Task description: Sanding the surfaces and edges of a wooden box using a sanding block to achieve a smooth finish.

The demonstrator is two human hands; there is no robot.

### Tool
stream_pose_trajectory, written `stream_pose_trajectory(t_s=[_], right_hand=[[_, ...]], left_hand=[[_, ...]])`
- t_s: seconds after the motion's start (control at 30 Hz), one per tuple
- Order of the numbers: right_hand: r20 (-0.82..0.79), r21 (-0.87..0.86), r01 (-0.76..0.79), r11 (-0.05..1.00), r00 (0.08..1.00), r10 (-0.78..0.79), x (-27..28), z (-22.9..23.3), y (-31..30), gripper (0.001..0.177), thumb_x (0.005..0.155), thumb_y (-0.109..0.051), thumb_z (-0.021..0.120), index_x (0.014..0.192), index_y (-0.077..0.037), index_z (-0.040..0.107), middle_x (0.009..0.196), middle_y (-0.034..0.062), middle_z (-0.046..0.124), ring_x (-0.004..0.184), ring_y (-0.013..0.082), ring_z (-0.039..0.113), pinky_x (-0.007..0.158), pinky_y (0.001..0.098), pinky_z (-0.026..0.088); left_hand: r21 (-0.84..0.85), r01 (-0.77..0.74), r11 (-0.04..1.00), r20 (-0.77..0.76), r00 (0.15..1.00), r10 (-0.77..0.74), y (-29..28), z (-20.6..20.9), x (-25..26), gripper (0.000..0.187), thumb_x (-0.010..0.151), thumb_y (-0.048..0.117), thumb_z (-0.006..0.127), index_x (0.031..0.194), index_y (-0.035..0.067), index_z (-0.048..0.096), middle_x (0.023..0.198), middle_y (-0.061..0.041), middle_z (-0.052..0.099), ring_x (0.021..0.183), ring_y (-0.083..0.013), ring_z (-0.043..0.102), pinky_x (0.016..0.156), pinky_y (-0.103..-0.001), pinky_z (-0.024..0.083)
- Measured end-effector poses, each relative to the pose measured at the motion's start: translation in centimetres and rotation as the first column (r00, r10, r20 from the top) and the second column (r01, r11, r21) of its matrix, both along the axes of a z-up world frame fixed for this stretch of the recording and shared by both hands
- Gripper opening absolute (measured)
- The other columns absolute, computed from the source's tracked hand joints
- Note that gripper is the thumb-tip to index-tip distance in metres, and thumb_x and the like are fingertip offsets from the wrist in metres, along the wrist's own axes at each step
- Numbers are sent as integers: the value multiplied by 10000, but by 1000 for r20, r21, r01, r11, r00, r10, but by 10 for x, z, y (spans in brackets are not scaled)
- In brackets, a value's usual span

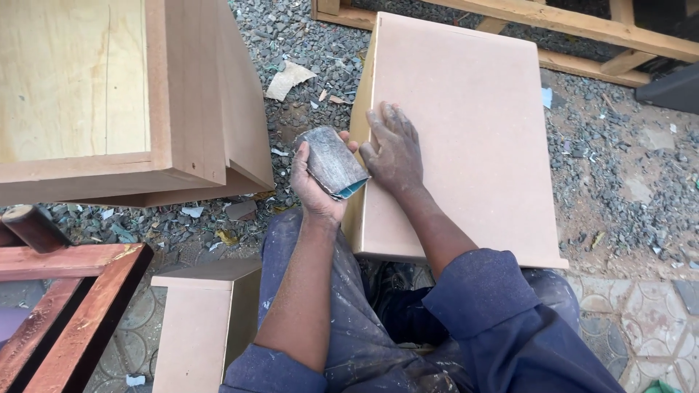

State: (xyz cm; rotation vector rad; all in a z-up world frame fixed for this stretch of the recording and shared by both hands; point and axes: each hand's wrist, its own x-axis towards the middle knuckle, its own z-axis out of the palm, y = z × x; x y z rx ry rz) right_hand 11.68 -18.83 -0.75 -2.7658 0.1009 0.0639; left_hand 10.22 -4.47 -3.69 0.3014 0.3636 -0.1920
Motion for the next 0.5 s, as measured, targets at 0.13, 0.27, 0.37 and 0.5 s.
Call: stream_pose_trajectory(t_s=[0.13,0.27,0.37,0.5], right_hand=[[-21,-2,-29,1000,999,29,-24,4,0,623,916,-337,594,1518,-198,514,1619,150,385,1538,320,270,1259,469,206],[-28,-59,-76,995,997,75,-47,12,6,604,915,-362,617,1505,-261,531,1621,105,387,1539,295,268,1249,460,217],[-41,-20,-79,997,996,78,-63,17,8,543,920,-414,603,1449,-293,590,1617,76,403,1544,268,263,1252,443,205],[-15,75,-107,991,994,109,-74,18,7,342,919,-392,627,1209,-261,752,1581,48,471,1533,248,300,1254,408,215]], left_hand=[[-31,17,999,-8,1000,-17,7,-4,2,457,882,475,643,1175,124,646,1190,-227,705,937,-367,753,824,-539,613],[-23,17,1000,11,1000,-16,10,-1,2,451,871,493,647,1178,163,647,1196,-210,709,948,-362,751,759,-542,613],[-34,-12,999,20,1000,13,13,-3,1,431,868,494,649,1161,178,643,1184,-207,713,949,-364,751,785,-541,610],[-16,-32,999,20,999,32,16,2,-1,406,880,495,637,1151,193,639,1190,-200,715,956,-360,753,763,-513,606]])
